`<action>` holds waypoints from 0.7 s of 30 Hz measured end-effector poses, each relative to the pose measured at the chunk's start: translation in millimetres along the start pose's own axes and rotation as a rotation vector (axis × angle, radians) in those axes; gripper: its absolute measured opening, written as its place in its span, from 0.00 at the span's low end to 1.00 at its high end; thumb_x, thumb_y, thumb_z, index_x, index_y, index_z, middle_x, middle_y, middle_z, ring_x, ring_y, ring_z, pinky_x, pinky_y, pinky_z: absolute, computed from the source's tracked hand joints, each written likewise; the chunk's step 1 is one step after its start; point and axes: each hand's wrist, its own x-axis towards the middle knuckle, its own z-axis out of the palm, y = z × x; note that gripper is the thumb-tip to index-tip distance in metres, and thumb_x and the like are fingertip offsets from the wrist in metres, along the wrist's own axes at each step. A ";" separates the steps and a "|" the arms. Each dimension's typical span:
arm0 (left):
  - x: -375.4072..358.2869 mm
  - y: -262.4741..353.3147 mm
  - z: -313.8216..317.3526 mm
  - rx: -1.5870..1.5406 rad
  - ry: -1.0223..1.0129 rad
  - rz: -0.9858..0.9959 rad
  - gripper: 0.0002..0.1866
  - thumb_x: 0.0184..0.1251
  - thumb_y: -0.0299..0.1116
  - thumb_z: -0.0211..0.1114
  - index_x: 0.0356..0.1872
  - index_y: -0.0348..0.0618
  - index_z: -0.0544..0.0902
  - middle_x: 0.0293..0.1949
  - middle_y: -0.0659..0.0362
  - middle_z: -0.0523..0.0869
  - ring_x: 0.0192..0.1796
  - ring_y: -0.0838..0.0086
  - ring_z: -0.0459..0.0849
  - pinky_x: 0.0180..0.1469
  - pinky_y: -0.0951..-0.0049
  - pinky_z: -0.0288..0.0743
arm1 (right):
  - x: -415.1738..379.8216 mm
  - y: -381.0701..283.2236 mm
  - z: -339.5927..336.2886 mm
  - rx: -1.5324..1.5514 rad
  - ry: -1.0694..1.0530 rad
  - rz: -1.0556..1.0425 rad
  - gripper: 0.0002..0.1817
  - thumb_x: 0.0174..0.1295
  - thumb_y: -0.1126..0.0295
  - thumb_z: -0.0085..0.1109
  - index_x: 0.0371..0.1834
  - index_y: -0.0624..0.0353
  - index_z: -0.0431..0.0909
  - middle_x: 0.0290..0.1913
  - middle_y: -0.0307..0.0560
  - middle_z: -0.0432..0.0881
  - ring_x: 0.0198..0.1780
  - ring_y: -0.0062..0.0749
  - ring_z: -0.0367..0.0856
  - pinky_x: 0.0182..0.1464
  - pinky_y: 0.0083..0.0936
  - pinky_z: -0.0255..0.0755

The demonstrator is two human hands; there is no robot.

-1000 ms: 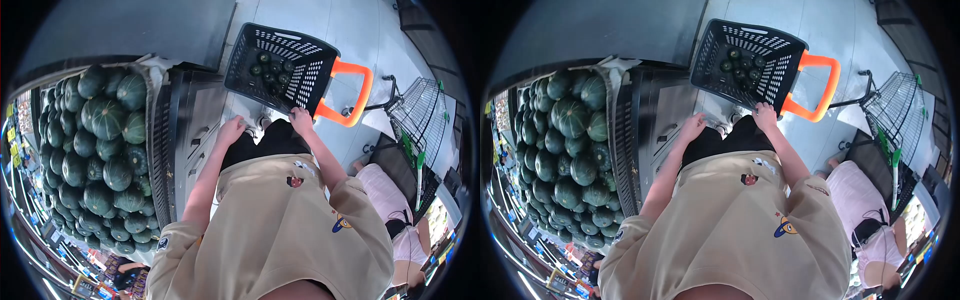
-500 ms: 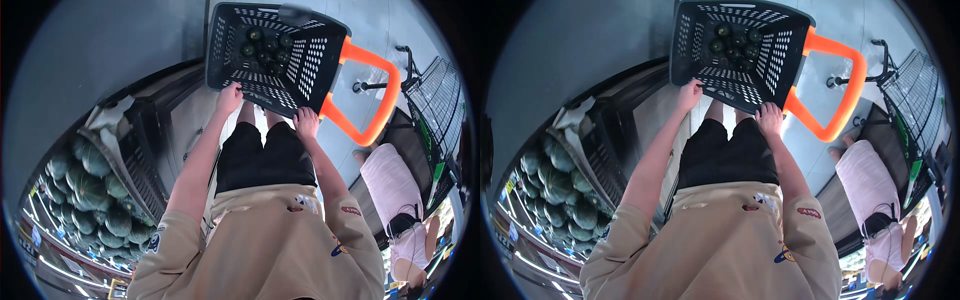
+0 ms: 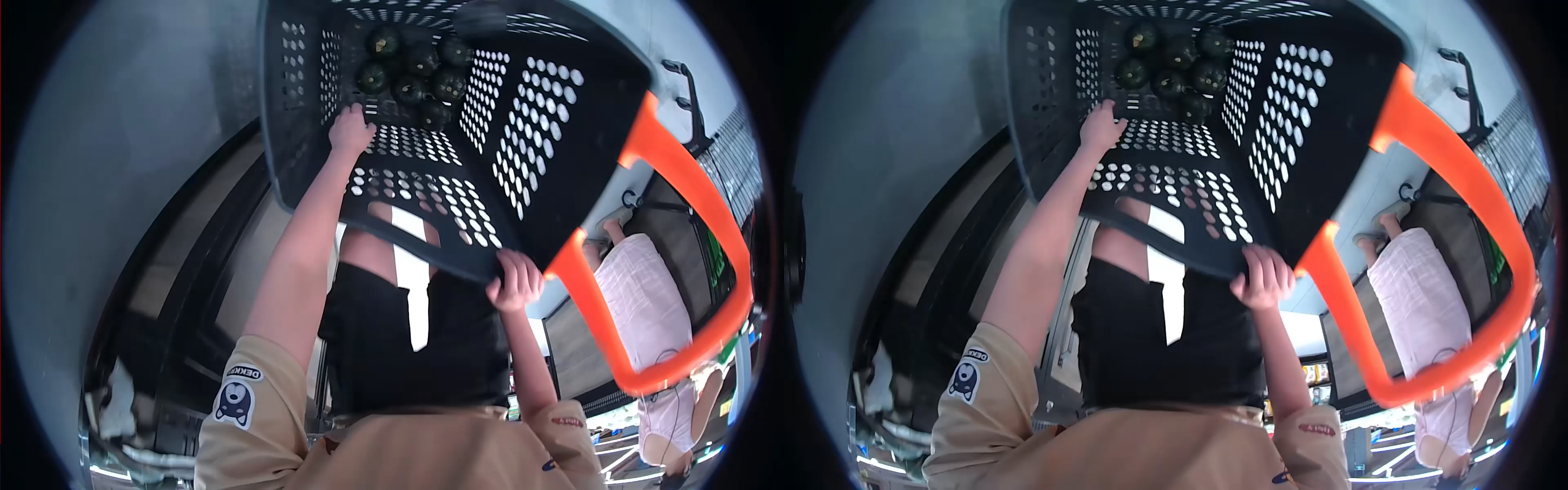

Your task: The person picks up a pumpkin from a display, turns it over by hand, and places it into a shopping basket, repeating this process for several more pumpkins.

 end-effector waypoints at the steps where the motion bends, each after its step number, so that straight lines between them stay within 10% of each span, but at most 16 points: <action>1: 17.5 -2.8 11.5 -0.004 -0.006 -0.009 0.27 0.53 0.41 0.64 0.53 0.40 0.69 0.52 0.47 0.74 0.52 0.56 0.76 0.53 0.62 0.72 | -0.1 0.0 1.0 -0.010 0.010 -0.010 0.18 0.56 0.56 0.40 0.32 0.51 0.80 0.35 0.34 0.83 0.38 0.28 0.80 0.41 0.22 0.67; 17: 182.1 -19.7 127.0 0.344 0.191 -0.055 0.55 0.30 0.57 0.76 0.58 0.33 0.58 0.50 0.49 0.70 0.52 0.60 0.74 0.53 0.66 0.72 | -15.3 0.3 -5.5 -0.126 -0.151 -0.026 0.23 0.62 0.55 0.27 0.28 0.59 0.71 0.28 0.44 0.81 0.33 0.33 0.74 0.42 0.27 0.67; 21: 113.6 2.4 83.8 -0.154 0.185 -0.325 0.56 0.29 0.55 0.75 0.57 0.27 0.57 0.53 0.41 0.70 0.54 0.55 0.75 0.56 0.64 0.70 | -1.3 -5.4 10.8 -0.071 0.083 0.022 0.23 0.60 0.56 0.33 0.23 0.59 0.75 0.24 0.43 0.82 0.28 0.32 0.76 0.40 0.26 0.69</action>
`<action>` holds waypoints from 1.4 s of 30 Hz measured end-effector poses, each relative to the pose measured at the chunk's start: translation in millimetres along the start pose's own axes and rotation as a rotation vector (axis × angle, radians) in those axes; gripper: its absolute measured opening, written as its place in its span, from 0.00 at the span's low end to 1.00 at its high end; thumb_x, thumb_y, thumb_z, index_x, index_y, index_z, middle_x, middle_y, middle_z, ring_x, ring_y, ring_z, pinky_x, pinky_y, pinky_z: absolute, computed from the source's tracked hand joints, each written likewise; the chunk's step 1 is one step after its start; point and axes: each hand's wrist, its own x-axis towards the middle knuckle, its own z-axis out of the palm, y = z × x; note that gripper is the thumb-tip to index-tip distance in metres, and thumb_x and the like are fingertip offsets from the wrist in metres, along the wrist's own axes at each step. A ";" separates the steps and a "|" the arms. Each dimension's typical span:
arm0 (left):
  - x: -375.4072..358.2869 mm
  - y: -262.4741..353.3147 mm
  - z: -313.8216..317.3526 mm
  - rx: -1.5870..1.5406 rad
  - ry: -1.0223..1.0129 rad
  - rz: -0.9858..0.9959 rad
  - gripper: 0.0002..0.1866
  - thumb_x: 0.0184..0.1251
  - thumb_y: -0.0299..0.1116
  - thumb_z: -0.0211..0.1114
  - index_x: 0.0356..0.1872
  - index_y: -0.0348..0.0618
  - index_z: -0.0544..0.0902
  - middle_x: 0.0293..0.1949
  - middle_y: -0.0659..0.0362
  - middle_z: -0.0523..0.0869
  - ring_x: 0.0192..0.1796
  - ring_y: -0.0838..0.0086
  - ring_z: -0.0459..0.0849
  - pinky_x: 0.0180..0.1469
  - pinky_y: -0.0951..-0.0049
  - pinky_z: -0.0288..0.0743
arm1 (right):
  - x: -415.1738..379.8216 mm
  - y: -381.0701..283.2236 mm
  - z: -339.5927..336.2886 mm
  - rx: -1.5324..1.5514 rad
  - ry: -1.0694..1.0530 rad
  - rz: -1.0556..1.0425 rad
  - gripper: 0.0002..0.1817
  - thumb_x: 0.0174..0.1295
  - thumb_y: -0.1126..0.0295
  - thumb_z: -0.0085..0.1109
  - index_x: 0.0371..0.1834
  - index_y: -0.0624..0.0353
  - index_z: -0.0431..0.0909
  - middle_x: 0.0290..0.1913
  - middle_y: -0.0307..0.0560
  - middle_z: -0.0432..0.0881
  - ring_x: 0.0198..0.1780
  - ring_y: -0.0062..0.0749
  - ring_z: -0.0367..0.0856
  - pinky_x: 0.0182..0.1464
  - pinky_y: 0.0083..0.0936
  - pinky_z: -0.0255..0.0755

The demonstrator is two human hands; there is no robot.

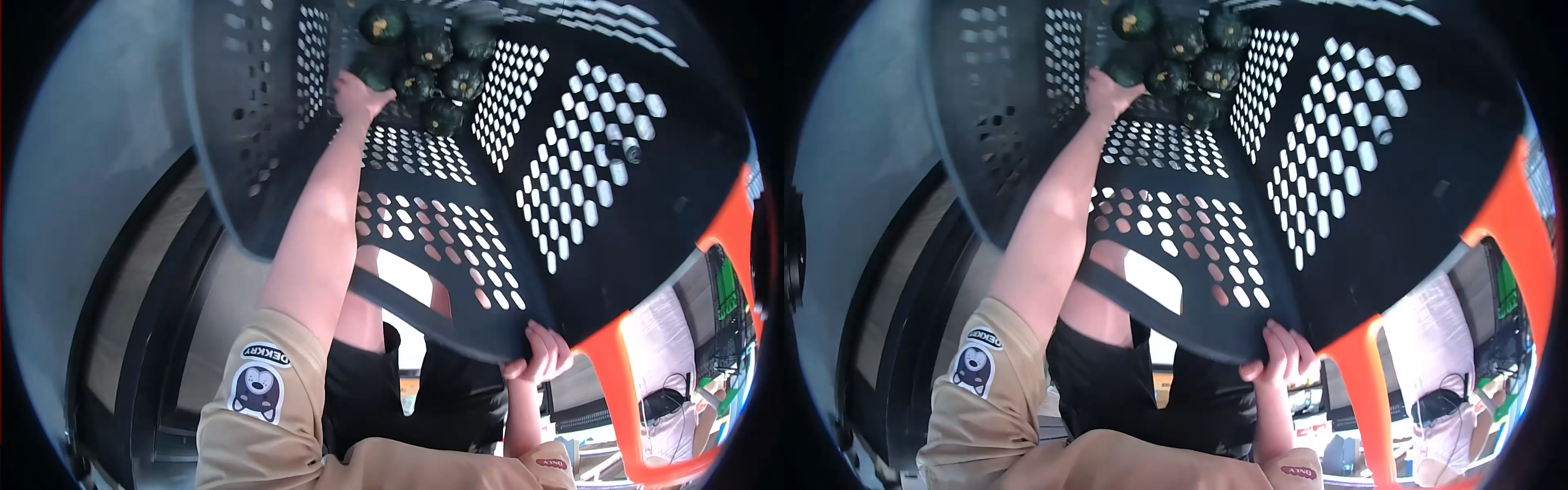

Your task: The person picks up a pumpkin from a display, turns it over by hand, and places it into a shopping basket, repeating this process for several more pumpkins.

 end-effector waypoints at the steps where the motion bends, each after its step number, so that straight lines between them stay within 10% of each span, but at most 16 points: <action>1: -14.4 2.7 -13.3 -0.132 -0.057 -0.060 0.58 0.29 0.54 0.75 0.58 0.25 0.54 0.53 0.39 0.70 0.55 0.53 0.74 0.57 0.65 0.69 | 1.5 0.3 -0.3 0.034 0.003 0.008 0.21 0.59 0.57 0.34 0.25 0.58 0.76 0.26 0.41 0.82 0.30 0.32 0.76 0.40 0.27 0.69; 3: -49.0 -1.5 -35.9 -0.506 -0.061 -0.031 0.61 0.30 0.54 0.75 0.60 0.21 0.49 0.54 0.34 0.69 0.58 0.53 0.72 0.61 0.67 0.66 | 2.3 1.0 -5.1 0.046 -0.038 0.010 0.18 0.55 0.59 0.38 0.29 0.57 0.78 0.30 0.39 0.82 0.35 0.33 0.76 0.43 0.28 0.68; 6: -111.6 6.5 -101.6 -1.155 -0.553 -0.243 0.46 0.45 0.48 0.71 0.60 0.37 0.55 0.52 0.44 0.69 0.51 0.58 0.77 0.40 0.56 0.79 | 5.5 -1.3 -20.5 0.072 -0.201 0.054 0.13 0.42 0.67 0.49 0.33 0.52 0.78 0.38 0.33 0.80 0.44 0.33 0.74 0.49 0.28 0.65; 9: -171.6 8.3 -139.5 -1.767 -0.942 -0.178 0.32 0.58 0.52 0.56 0.59 0.42 0.64 0.53 0.47 0.72 0.52 0.54 0.75 0.52 0.52 0.73 | 15.0 -8.0 -36.9 0.137 -0.240 0.085 0.14 0.43 0.68 0.52 0.37 0.52 0.77 0.43 0.35 0.79 0.47 0.36 0.73 0.51 0.31 0.64; 16: -340.8 3.6 -303.3 -2.167 -1.147 0.075 0.46 0.51 0.68 0.46 0.64 0.41 0.59 0.60 0.43 0.66 0.53 0.45 0.74 0.48 0.57 0.77 | 22.2 -24.2 -43.2 0.424 -0.304 0.212 0.18 0.47 0.73 0.56 0.45 0.57 0.72 0.47 0.49 0.72 0.53 0.47 0.69 0.53 0.39 0.63; 26: -513.8 -74.7 -420.4 -2.333 -0.752 0.425 0.47 0.50 0.70 0.44 0.64 0.43 0.60 0.59 0.39 0.66 0.38 0.55 0.79 0.37 0.67 0.78 | 132.4 -157.3 -180.7 1.350 -0.818 0.064 0.11 0.65 0.68 0.46 0.46 0.59 0.74 0.38 0.40 0.79 0.36 0.20 0.75 0.40 0.17 0.68; 36: -621.2 -164.1 -426.1 -2.470 -0.302 0.583 0.44 0.51 0.67 0.43 0.61 0.41 0.65 0.51 0.39 0.73 0.35 0.49 0.80 0.30 0.64 0.78 | 92.5 -295.5 -311.6 1.368 -1.352 -0.343 0.15 0.66 0.64 0.40 0.47 0.60 0.72 0.39 0.39 0.77 0.23 0.14 0.69 0.24 0.11 0.62; 42: -660.1 -217.6 -420.5 -2.246 -0.204 0.447 0.39 0.59 0.65 0.37 0.59 0.41 0.67 0.46 0.46 0.79 0.39 0.53 0.82 0.36 0.64 0.76 | 53.2 -358.3 -327.2 1.011 -1.459 -0.650 0.19 0.55 0.69 0.57 0.51 0.58 0.70 0.41 0.37 0.74 0.30 0.13 0.72 0.27 0.13 0.68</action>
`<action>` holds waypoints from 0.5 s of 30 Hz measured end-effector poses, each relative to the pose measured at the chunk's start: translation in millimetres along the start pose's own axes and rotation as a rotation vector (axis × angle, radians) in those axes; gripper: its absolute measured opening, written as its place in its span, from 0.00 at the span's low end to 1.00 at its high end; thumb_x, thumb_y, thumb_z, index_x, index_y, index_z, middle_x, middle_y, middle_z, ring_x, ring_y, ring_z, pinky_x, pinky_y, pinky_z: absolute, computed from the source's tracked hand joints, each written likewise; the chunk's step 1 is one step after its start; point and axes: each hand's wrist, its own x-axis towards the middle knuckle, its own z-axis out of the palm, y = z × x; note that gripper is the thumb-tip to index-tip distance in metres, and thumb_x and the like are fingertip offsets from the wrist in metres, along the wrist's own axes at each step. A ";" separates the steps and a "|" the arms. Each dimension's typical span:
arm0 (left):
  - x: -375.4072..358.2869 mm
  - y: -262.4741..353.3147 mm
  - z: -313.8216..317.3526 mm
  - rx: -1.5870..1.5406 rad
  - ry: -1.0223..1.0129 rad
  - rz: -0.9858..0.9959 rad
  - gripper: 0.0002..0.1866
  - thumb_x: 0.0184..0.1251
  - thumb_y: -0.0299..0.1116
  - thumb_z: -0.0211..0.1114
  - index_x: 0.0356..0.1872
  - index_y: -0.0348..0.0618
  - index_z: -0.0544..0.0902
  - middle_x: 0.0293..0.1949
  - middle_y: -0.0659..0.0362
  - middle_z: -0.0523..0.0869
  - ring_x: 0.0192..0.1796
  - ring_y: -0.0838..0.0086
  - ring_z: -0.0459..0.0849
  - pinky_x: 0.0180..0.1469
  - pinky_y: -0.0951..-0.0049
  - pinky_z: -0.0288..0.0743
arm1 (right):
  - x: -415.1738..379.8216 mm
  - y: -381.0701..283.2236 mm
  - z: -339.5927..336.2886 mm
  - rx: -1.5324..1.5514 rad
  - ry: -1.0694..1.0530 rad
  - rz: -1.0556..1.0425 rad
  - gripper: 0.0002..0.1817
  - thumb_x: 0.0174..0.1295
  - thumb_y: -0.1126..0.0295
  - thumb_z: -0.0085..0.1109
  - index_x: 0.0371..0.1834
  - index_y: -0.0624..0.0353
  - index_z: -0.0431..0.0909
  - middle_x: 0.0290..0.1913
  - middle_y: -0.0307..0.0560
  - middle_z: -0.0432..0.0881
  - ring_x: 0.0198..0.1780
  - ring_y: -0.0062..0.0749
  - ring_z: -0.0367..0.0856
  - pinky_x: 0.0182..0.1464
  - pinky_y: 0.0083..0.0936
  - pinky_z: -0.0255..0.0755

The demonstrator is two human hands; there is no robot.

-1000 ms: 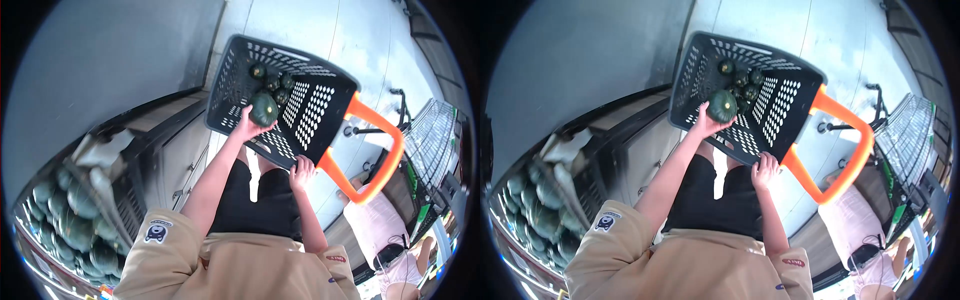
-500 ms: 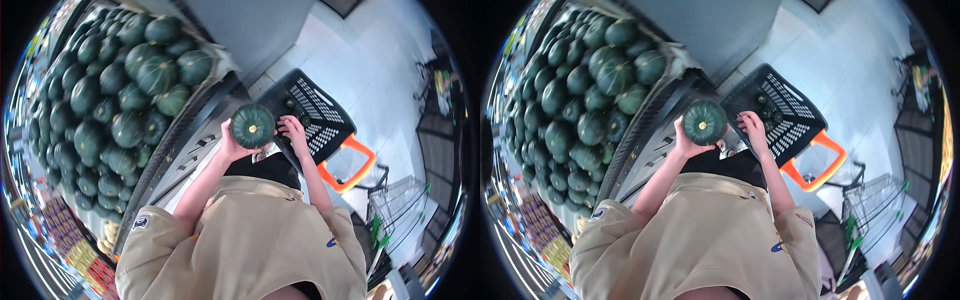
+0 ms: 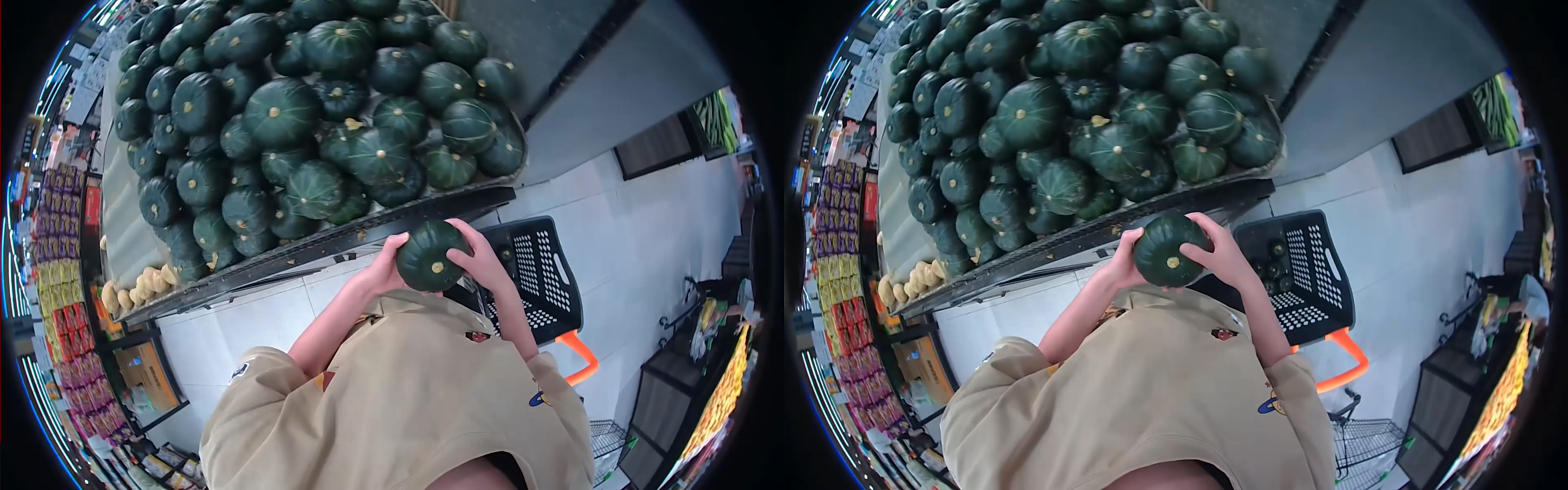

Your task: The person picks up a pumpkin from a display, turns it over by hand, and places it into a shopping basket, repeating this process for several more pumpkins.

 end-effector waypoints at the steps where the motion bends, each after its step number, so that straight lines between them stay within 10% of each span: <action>1: -5.7 4.0 -6.1 0.051 -0.023 -0.001 0.39 0.60 0.65 0.38 0.58 0.41 0.68 0.45 0.46 0.80 0.38 0.53 0.82 0.36 0.64 0.76 | 7.6 -4.0 6.0 -0.124 -0.059 -0.172 0.22 0.54 0.68 0.60 0.52 0.58 0.69 0.41 0.37 0.75 0.34 0.16 0.73 0.33 0.15 0.69; 3: -18.1 15.5 -10.2 0.084 0.005 -0.020 0.39 0.60 0.66 0.37 0.58 0.41 0.68 0.45 0.47 0.80 0.37 0.54 0.82 0.36 0.64 0.76 | 15.8 -16.6 17.1 -0.220 -0.146 -0.248 0.26 0.50 0.66 0.64 0.52 0.61 0.68 0.42 0.39 0.75 0.45 0.22 0.73 0.49 0.21 0.68; 8: -37.4 32.2 -17.5 0.091 0.068 0.000 0.40 0.63 0.67 0.32 0.56 0.41 0.69 0.45 0.48 0.80 0.34 0.57 0.83 0.37 0.65 0.77 | 26.3 -18.1 43.6 -0.058 -0.056 -0.209 0.25 0.50 0.68 0.63 0.52 0.62 0.68 0.42 0.41 0.75 0.45 0.21 0.72 0.50 0.21 0.67; 15: -45.3 52.0 8.8 0.432 0.320 0.507 0.25 0.62 0.31 0.53 0.59 0.37 0.59 0.30 0.53 0.80 0.25 0.74 0.82 0.26 0.78 0.77 | 35.8 -29.1 69.2 0.182 0.153 -0.291 0.25 0.55 0.71 0.58 0.55 0.59 0.60 0.46 0.41 0.72 0.48 0.21 0.70 0.49 0.21 0.68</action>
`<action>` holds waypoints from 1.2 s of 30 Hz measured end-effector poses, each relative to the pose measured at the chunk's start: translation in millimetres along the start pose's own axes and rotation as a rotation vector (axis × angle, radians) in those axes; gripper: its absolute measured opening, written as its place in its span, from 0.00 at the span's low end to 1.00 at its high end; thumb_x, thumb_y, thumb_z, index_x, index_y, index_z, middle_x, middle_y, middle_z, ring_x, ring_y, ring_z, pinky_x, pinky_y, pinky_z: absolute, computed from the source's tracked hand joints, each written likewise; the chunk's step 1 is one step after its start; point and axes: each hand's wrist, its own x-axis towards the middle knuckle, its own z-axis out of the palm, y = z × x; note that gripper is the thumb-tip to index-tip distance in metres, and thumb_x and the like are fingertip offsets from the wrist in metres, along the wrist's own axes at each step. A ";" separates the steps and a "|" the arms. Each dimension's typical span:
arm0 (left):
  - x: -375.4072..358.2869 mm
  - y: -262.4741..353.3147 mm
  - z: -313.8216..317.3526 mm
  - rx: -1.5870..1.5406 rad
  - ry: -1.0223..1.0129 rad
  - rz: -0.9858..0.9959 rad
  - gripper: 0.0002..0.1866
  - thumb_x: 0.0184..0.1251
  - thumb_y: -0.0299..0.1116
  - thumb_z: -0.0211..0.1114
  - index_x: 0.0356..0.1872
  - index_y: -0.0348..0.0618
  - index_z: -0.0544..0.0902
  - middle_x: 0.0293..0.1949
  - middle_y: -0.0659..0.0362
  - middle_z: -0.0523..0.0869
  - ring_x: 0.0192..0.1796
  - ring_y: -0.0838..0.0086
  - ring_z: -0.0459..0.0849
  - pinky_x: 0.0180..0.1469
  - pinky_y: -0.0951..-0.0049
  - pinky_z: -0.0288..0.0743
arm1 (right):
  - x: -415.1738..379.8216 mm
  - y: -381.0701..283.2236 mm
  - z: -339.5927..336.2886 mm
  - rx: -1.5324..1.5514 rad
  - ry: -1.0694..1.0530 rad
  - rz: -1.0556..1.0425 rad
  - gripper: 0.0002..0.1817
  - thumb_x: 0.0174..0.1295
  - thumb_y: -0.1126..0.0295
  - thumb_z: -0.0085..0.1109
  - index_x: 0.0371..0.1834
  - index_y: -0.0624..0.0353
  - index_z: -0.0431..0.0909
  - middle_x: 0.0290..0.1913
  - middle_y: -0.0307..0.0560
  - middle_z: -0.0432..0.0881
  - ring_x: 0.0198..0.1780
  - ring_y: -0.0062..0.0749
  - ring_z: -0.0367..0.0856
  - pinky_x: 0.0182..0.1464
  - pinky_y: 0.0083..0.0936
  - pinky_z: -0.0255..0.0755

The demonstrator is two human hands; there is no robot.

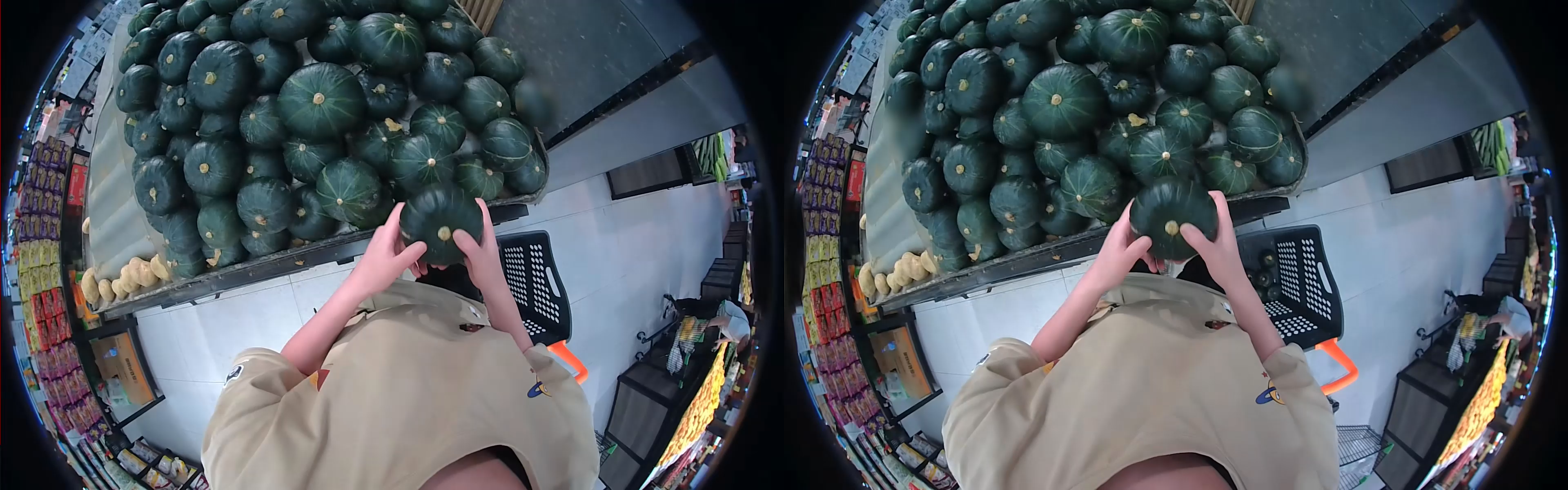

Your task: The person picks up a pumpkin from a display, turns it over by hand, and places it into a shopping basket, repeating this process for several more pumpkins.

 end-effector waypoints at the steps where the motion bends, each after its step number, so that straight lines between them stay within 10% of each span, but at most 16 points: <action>1: 2.1 -0.9 1.2 0.158 0.020 0.116 0.26 0.61 0.29 0.56 0.59 0.36 0.59 0.30 0.54 0.80 0.24 0.76 0.81 0.26 0.80 0.76 | 2.3 1.1 -0.2 0.087 0.075 0.032 0.24 0.56 0.71 0.57 0.55 0.58 0.60 0.46 0.41 0.71 0.48 0.22 0.70 0.49 0.22 0.68; 17: 8.1 -12.9 15.0 -0.061 0.192 0.028 0.21 0.61 0.35 0.57 0.53 0.37 0.66 0.27 0.59 0.78 0.18 0.82 0.74 0.17 0.84 0.66 | 8.4 -27.7 -23.2 0.014 -0.194 0.291 0.21 0.62 0.70 0.50 0.54 0.59 0.54 0.47 0.49 0.70 0.39 0.30 0.78 0.26 0.22 0.80; 28: -2.6 -22.0 11.8 -0.183 0.159 -0.076 0.20 0.62 0.45 0.51 0.45 0.40 0.68 0.24 0.59 0.79 0.18 0.81 0.74 0.16 0.84 0.61 | 21.0 -37.5 -39.8 -0.244 -0.248 0.113 0.22 0.58 0.70 0.39 0.59 0.60 0.60 0.55 0.48 0.65 0.45 0.24 0.74 0.38 0.21 0.77; 36: -6.1 -2.5 26.6 -0.446 0.312 -0.401 0.26 0.60 0.58 0.47 0.42 0.45 0.77 0.32 0.62 0.81 0.24 0.81 0.77 0.20 0.85 0.65 | 21.6 -56.6 -29.1 -0.685 -0.414 -0.388 0.35 0.42 0.82 0.55 0.60 0.53 0.65 0.65 0.48 0.59 0.65 0.39 0.62 0.64 0.34 0.59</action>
